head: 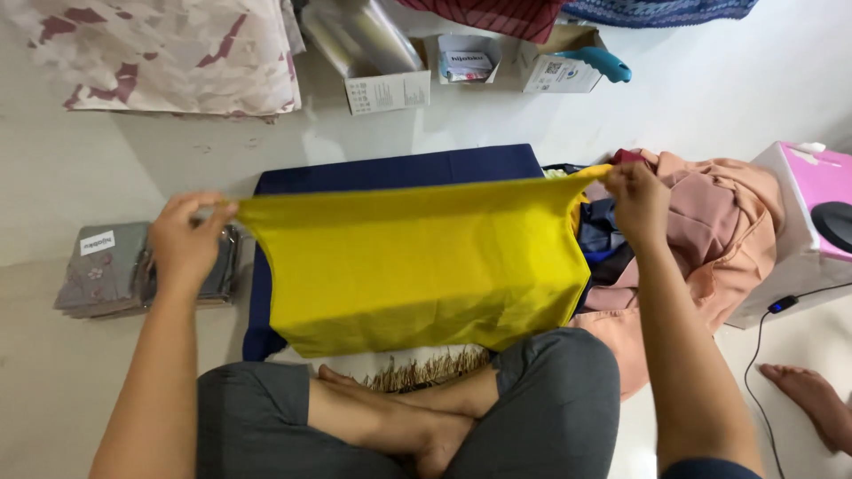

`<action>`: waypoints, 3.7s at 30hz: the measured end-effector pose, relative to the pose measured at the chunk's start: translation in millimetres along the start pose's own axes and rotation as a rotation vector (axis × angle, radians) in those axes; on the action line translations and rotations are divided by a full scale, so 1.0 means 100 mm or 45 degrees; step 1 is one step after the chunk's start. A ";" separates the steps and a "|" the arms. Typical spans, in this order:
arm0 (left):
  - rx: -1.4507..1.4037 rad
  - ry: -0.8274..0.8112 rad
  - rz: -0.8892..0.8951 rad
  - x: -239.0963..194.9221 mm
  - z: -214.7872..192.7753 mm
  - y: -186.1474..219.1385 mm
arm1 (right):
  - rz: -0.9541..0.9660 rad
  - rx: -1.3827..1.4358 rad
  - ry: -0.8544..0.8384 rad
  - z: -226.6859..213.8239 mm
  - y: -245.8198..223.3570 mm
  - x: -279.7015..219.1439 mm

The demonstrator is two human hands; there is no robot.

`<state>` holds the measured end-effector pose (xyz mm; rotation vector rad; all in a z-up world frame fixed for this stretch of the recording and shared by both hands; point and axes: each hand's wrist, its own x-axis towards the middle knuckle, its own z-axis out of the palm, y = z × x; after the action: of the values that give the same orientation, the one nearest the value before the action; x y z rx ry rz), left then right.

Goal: The person sits on the floor and folds a yellow piece of fabric on a blue mat. They repeatedly smooth the fabric with their hands and use a lint roller to clean the surface before folding it into a neat rectangle.

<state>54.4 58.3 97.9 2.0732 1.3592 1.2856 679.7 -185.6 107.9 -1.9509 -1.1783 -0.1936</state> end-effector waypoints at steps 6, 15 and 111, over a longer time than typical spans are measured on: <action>-0.096 -0.191 -0.125 -0.78 0.06 -0.52 | -0.157 -0.061 -0.028 0.04 0.52 -0.89; -0.140 -0.267 -0.296 -1.60 0.14 -0.70 | -0.307 0.146 0.090 0.02 0.80 -1.71; 0.094 0.377 0.108 0.93 1.01 -0.55 | -0.107 -0.416 0.480 1.32 -0.32 0.79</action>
<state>120.2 182.7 52.7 2.0700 1.4723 1.6553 662.3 -31.6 81.5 -2.0229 -1.0216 -0.8051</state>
